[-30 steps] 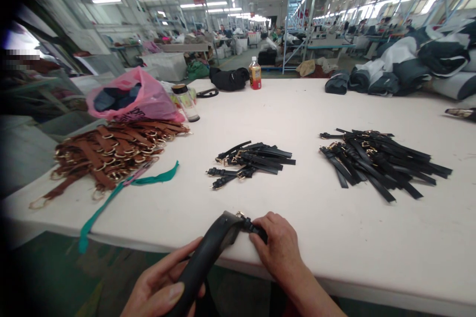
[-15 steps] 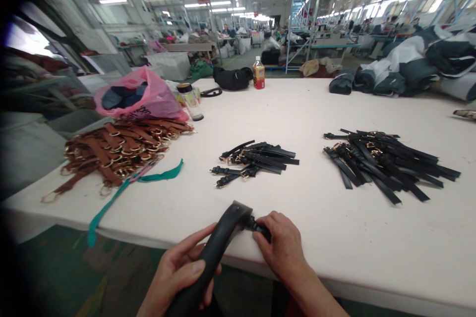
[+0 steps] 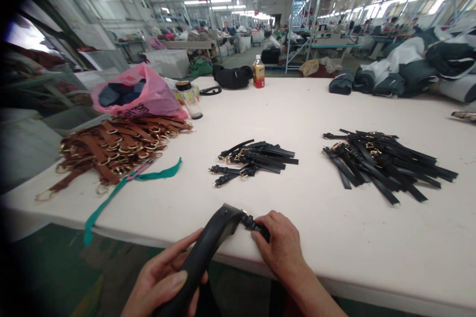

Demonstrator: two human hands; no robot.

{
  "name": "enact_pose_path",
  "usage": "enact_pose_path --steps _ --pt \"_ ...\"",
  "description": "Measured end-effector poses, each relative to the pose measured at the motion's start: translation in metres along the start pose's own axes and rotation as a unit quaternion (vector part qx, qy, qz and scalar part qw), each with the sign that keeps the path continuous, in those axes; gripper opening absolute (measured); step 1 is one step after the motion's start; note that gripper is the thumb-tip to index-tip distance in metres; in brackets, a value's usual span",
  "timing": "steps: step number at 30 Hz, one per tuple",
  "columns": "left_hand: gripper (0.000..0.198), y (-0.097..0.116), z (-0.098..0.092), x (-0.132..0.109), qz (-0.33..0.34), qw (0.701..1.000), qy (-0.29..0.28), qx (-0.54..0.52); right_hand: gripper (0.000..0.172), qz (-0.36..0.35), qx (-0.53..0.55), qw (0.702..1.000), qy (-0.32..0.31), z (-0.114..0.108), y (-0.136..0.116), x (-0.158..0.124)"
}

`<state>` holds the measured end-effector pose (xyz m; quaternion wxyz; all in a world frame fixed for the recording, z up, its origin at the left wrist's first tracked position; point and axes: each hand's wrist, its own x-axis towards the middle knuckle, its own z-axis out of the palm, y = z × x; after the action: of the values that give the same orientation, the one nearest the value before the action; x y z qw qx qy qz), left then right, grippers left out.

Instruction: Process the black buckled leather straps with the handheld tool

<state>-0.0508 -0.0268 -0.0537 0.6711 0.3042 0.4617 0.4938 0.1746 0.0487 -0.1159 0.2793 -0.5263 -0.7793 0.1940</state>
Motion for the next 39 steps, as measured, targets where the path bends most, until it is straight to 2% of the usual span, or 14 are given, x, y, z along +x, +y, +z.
enact_pose_path --steps 11,24,29,35,39 --pt "0.053 -0.002 0.006 -0.003 -0.002 0.999 -0.026 -0.026 0.015 0.009 0.007 1.0 -0.001 0.0 -0.001 0.0" --pt "0.051 -0.005 0.008 -0.008 0.008 0.999 -0.019 -0.043 0.015 0.018 0.014 1.0 -0.009 -0.002 -0.003 -0.001" --pt "0.053 -0.008 0.005 0.0 0.001 0.999 -0.033 -0.025 0.015 0.017 0.018 1.0 -0.012 0.001 0.0 -0.001" --pt "0.052 -0.007 0.013 0.016 0.022 0.999 -0.035 0.0 0.015 0.021 0.005 1.0 -0.01 0.001 0.0 -0.001" --pt "0.053 -0.002 0.014 0.017 0.027 0.999 -0.024 0.011 0.015 0.018 0.002 1.0 -0.009 0.001 -0.001 -0.001"
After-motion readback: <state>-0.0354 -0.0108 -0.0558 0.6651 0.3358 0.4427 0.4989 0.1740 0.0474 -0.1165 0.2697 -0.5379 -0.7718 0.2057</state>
